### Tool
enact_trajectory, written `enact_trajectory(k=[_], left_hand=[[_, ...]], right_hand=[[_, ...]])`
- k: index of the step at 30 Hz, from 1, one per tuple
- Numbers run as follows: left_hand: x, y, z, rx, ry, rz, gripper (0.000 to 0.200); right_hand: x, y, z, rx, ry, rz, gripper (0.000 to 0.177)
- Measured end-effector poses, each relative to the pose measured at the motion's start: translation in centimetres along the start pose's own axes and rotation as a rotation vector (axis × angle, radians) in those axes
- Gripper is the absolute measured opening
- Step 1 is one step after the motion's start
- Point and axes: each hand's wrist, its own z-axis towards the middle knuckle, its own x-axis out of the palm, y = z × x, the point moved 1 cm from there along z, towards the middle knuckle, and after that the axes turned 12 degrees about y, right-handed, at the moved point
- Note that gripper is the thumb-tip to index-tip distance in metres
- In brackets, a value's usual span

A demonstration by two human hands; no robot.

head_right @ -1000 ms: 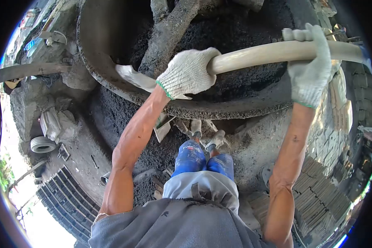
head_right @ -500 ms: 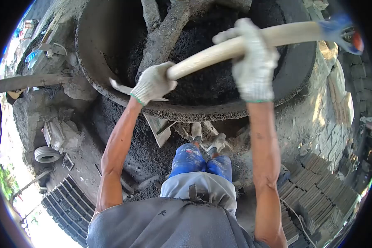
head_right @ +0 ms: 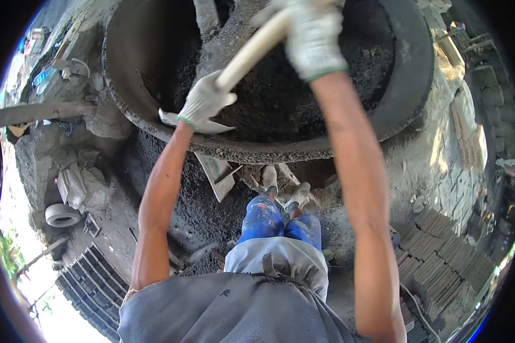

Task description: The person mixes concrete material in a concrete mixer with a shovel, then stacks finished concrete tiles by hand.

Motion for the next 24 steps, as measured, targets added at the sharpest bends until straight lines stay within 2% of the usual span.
enact_trajectory(k=[1,2,4,6,7,8,9,10,12,13,14,15,16,17,18,19,20,21,24], left_hand=[[0.5,3.1,0.2,0.019,-0.068,0.022,0.043],[0.2,4.0,0.3,-0.066,0.017,-0.040,0.042],[0.2,2.8,-0.2,-0.178,0.133,-0.102,0.040],[0.7,0.8,-1.0,0.046,-0.047,0.035,0.041],[0.0,-2.3,-1.6,0.016,0.036,0.052,0.051],[-0.5,-4.5,-1.9,0.101,0.044,0.068,0.050],[-0.9,-7.2,-2.2,0.124,0.046,0.077,0.051],[-1.1,-9.7,-2.3,0.145,0.050,0.074,0.050],[-1.1,-13.7,-2.3,0.216,0.011,0.104,0.044],[-1.0,-15.3,-1.9,0.213,0.017,0.074,0.043],[-0.6,-15.9,-1.7,0.210,0.029,0.046,0.042],[0.4,-14.9,-1.2,0.205,0.040,0.038,0.042],[2.1,-13.2,-0.4,0.184,-0.048,0.004,0.041],[3.7,-11.7,0.7,0.171,-0.138,-0.023,0.040],[4.3,-9.3,2.2,0.094,0.012,-0.130,0.043],[6.3,-5.7,3.6,0.087,-0.017,-0.109,0.045],[7.9,-2.3,3.7,0.059,-0.003,-0.221,0.046],[9.7,1.6,4.5,0.091,0.005,-0.216,0.046],[8.8,0.1,2.8,0.010,0.150,-0.312,0.049]], right_hand=[[2.6,-1.5,-0.3,0.143,-0.030,0.308,0.014],[4.7,-2.4,-0.3,0.289,-0.244,0.602,0.016],[3.8,-1.9,-0.7,0.210,-0.151,0.684,0.019],[1.8,0.7,-1.0,0.150,-0.109,0.684,0.020],[0.1,2.4,-0.7,0.233,-0.142,0.440,0.023],[-0.8,6.4,0.2,0.123,-0.272,0.659,0.018],[-1.9,8.3,0.8,0.090,-0.342,0.569,0.018],[-2.2,10.7,1.4,-0.055,-0.370,0.436,0.018],[-8.6,10.6,4.1,-0.017,-0.278,0.514,0.019],[-7.6,12.3,4.5,-0.106,-0.234,0.377,0.019],[-6.5,12.1,4.7,-0.111,-0.240,0.316,0.019],[-5.4,11.9,4.9,-0.116,-0.247,0.255,0.019],[-5.2,9.3,5.7,-0.036,-0.305,0.269,0.020],[-6.4,4.6,6.5,0.080,-0.225,0.468,0.021],[-4.9,1.9,5.7,0.146,-0.228,0.519,0.020],[-3.1,-0.2,4.5,0.297,-0.295,0.519,0.018],[-1.5,-3.1,3.2,0.423,-0.328,0.536,0.015],[-0.3,-4.3,1.6,0.399,-0.306,0.579,0.014],[-1.6,-2.9,0.1,0.262,-0.147,0.672,0.011]])
